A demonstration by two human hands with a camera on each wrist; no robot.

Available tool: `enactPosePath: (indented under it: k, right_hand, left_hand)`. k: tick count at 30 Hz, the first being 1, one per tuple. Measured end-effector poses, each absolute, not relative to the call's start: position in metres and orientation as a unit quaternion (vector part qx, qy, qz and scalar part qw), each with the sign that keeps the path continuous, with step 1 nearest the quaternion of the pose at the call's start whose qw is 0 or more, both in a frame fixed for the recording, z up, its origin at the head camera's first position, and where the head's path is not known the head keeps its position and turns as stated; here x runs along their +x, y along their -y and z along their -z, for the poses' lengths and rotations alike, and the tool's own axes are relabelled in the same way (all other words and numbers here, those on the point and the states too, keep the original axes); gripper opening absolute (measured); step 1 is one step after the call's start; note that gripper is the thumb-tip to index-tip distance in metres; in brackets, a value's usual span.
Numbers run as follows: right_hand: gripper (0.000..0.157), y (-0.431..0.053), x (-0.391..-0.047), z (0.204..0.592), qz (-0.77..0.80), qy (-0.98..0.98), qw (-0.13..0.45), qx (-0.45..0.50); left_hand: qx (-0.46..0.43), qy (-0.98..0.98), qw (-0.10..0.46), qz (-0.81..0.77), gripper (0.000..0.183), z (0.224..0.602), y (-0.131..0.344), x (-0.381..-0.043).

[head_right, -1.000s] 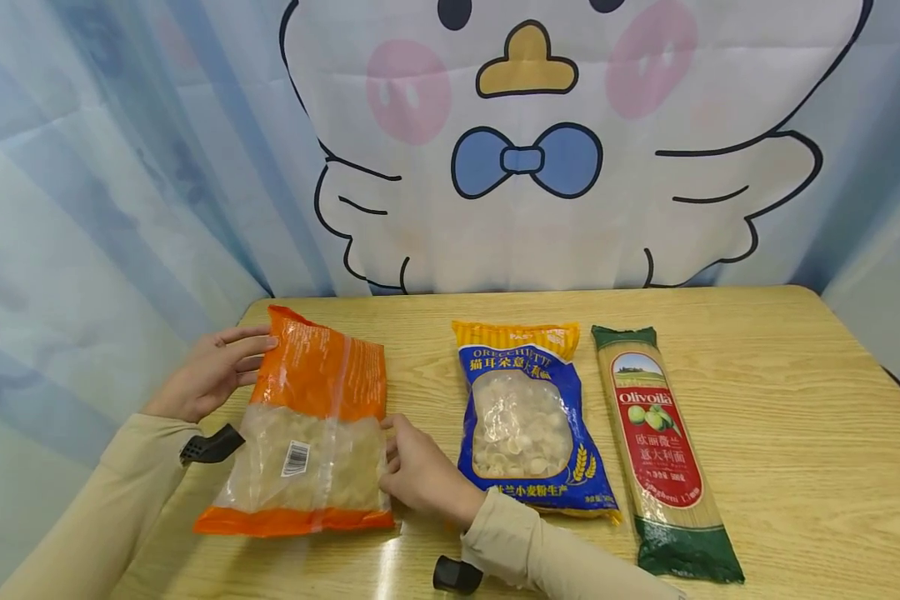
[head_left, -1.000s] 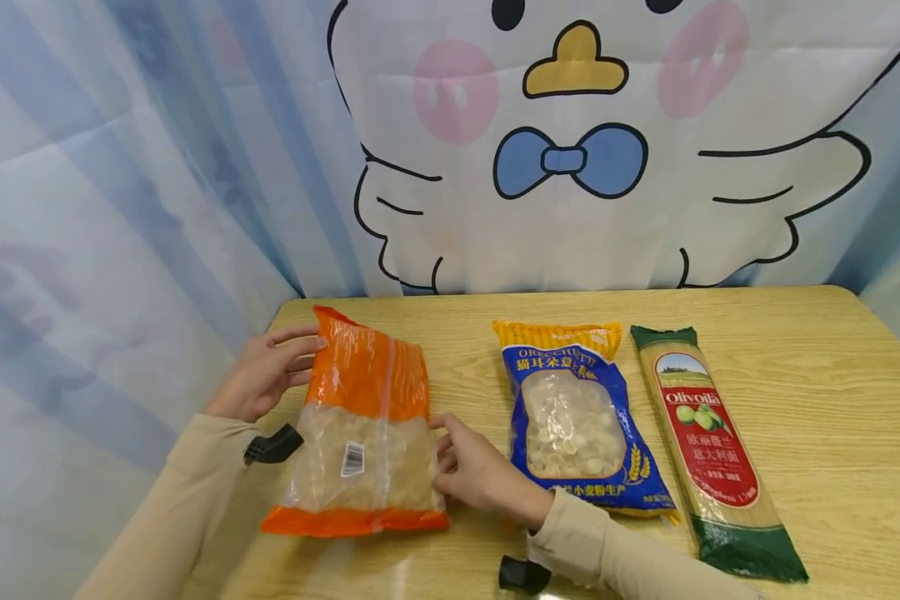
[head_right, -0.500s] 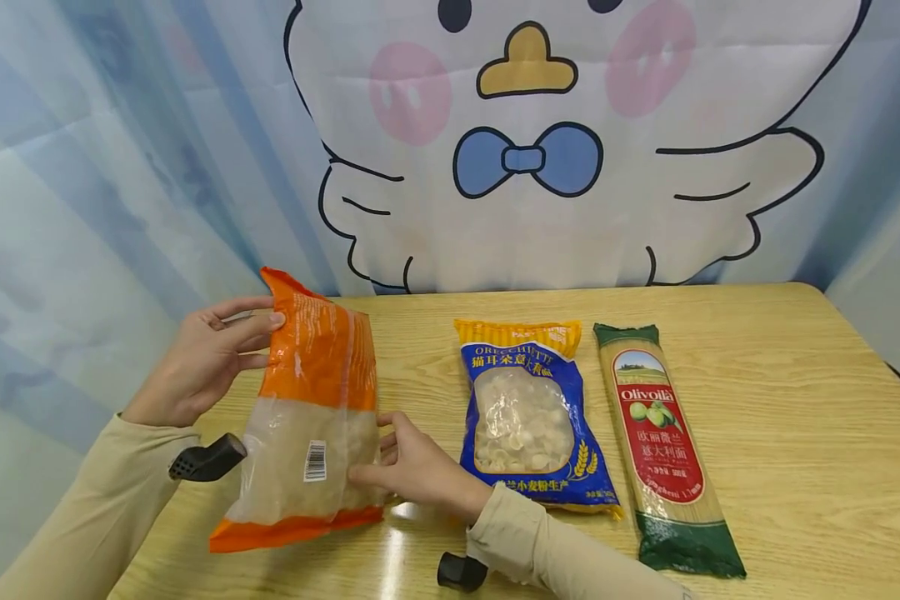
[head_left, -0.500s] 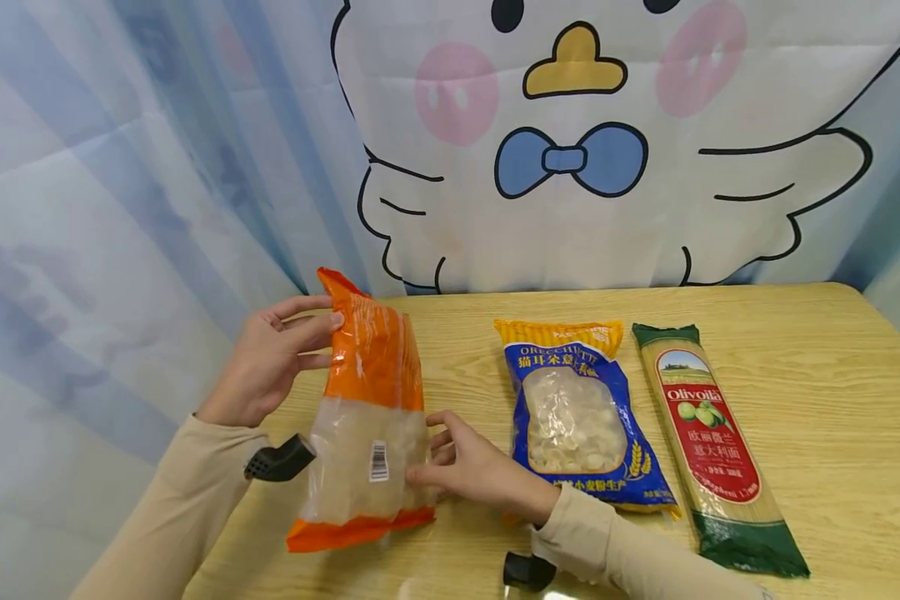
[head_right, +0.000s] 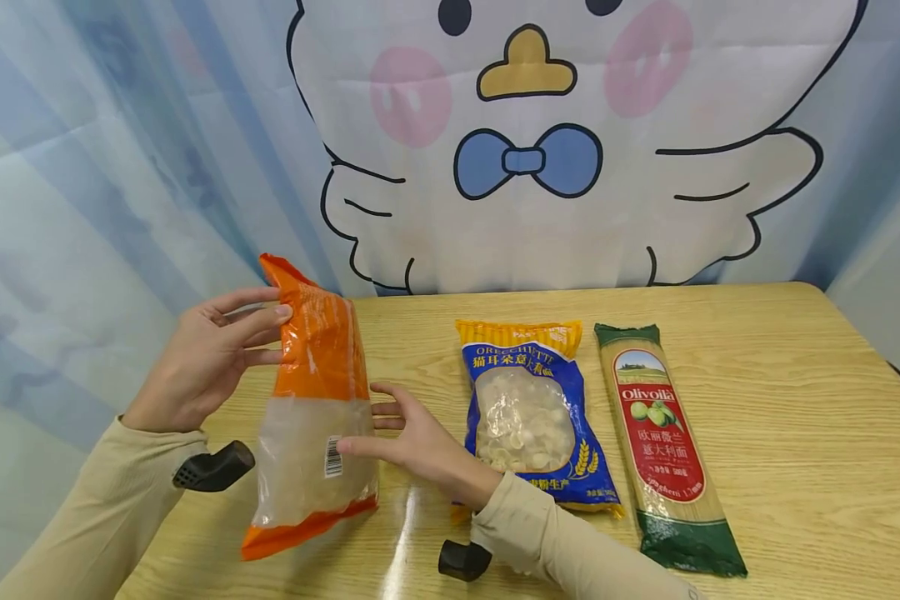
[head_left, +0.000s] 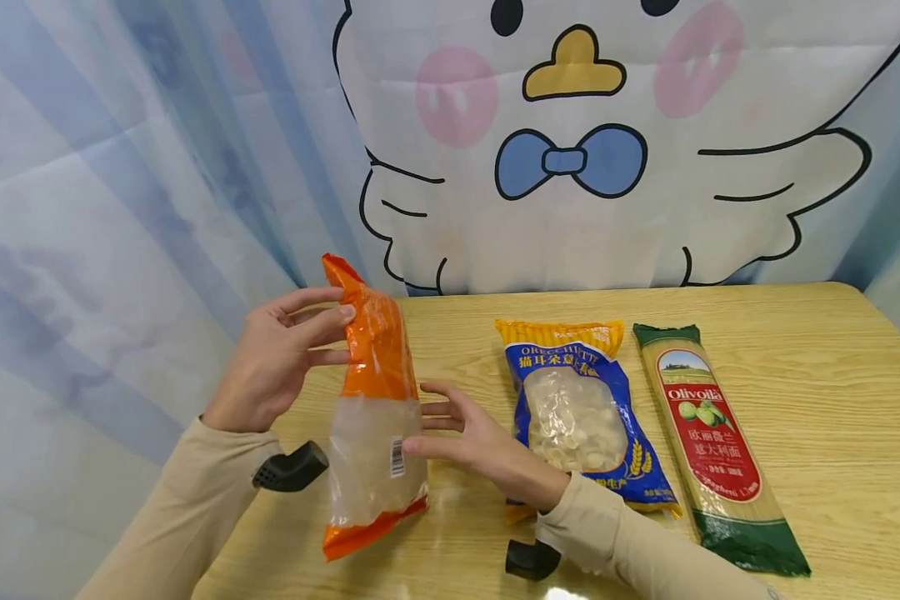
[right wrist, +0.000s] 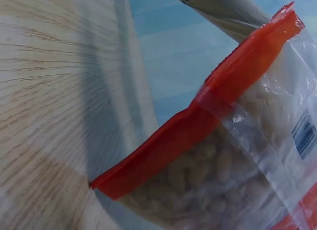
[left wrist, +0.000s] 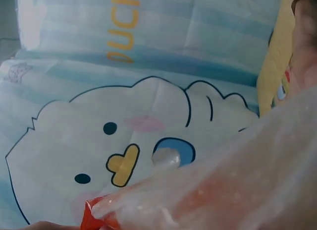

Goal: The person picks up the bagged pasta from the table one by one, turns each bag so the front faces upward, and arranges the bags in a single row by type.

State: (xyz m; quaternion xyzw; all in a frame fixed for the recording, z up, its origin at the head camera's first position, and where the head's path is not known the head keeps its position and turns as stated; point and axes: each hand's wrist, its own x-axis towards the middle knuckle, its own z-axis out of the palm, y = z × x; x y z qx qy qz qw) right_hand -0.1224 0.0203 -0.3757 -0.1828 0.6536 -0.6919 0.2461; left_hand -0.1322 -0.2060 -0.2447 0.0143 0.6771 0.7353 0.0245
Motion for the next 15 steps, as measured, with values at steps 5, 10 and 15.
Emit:
enactPosePath:
  k: [5, 10, 15]
  right_hand:
    - [0.096, -0.016, -0.124, 0.374, 0.696, -0.645, 0.261, -0.179]
    - [0.098, -0.012, -0.125, 0.38, 0.701, -0.644, 0.252, -0.173]
    - [0.094, -0.008, -0.125, 0.385, 0.719, -0.627, 0.244, -0.173]
  left_hand:
    - [0.025, -0.67, 0.023, -0.741, 0.033, 0.243, 0.197, -0.132]
    - [0.026, -0.671, 0.029, -0.741, 0.031, 0.244, 0.191, -0.133]
    - [0.017, -0.673, 0.053, -0.737, 0.037, 0.247, 0.186, -0.136]
